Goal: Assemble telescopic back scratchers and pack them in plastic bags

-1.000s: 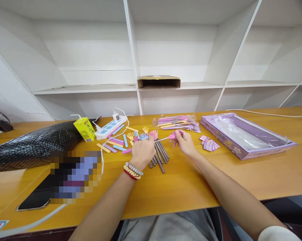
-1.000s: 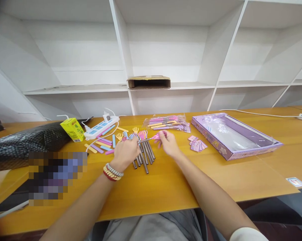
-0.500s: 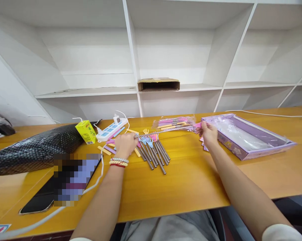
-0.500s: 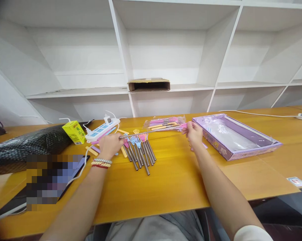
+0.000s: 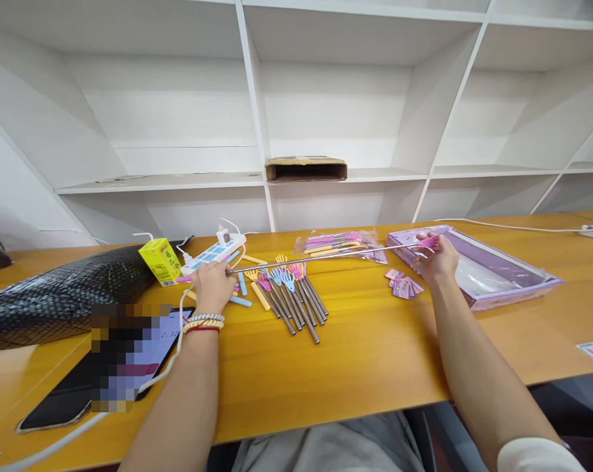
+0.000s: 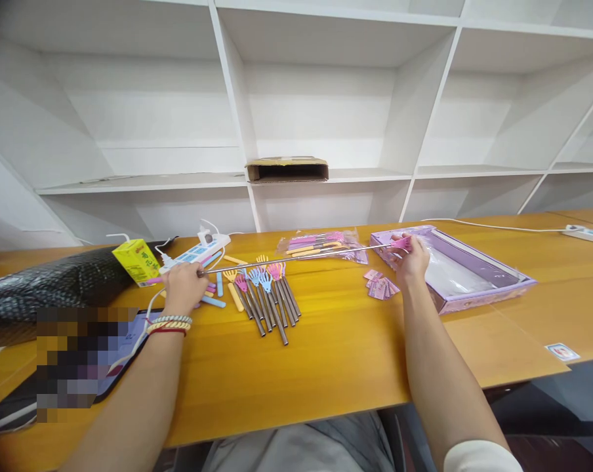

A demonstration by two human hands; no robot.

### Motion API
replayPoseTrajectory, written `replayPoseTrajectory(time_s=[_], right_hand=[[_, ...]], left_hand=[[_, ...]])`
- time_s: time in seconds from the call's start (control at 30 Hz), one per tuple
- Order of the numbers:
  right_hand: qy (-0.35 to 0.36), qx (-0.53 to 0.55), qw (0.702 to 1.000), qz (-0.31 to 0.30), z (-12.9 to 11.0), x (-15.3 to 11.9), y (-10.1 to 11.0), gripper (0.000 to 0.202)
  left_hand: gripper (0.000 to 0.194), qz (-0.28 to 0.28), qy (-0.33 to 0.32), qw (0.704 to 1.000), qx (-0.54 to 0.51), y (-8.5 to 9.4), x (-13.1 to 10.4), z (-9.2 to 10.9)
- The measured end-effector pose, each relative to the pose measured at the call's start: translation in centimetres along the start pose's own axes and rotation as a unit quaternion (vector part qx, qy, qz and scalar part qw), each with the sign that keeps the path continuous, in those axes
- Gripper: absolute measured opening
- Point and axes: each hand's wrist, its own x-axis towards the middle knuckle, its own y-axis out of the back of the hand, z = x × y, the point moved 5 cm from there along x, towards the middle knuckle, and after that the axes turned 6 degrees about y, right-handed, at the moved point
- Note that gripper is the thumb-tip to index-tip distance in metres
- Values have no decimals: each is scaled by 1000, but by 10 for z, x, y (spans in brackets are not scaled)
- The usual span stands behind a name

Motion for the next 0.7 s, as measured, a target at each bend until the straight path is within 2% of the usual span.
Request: replayPoseTrajectory(time_s=[0.13, 0.3, 0.37, 0.5, 0.6, 0.7], right_hand=[[-61, 18, 998, -11, 4, -4, -2, 45], [-75, 10, 997, -11, 8, 0, 1, 51], [-81, 6, 997, -9, 12, 3, 4, 46], [-79, -19, 997, 0, 19, 7, 9, 17], [-84, -18, 996, 1, 22, 9, 11, 13], [-82, -6, 996, 15, 21, 9, 13, 13]], left_hand=[[5, -12, 9, 999, -47, -4, 1, -1], [19, -14, 16, 989, -145, -4, 2, -3], [16, 4, 16, 989, -145, -1, 2, -3], [19, 88, 51, 986, -129, 13, -3, -4], [39, 147, 106, 973, -140, 23, -9, -8], [65, 168, 188, 952, -173, 26, -14, -18]])
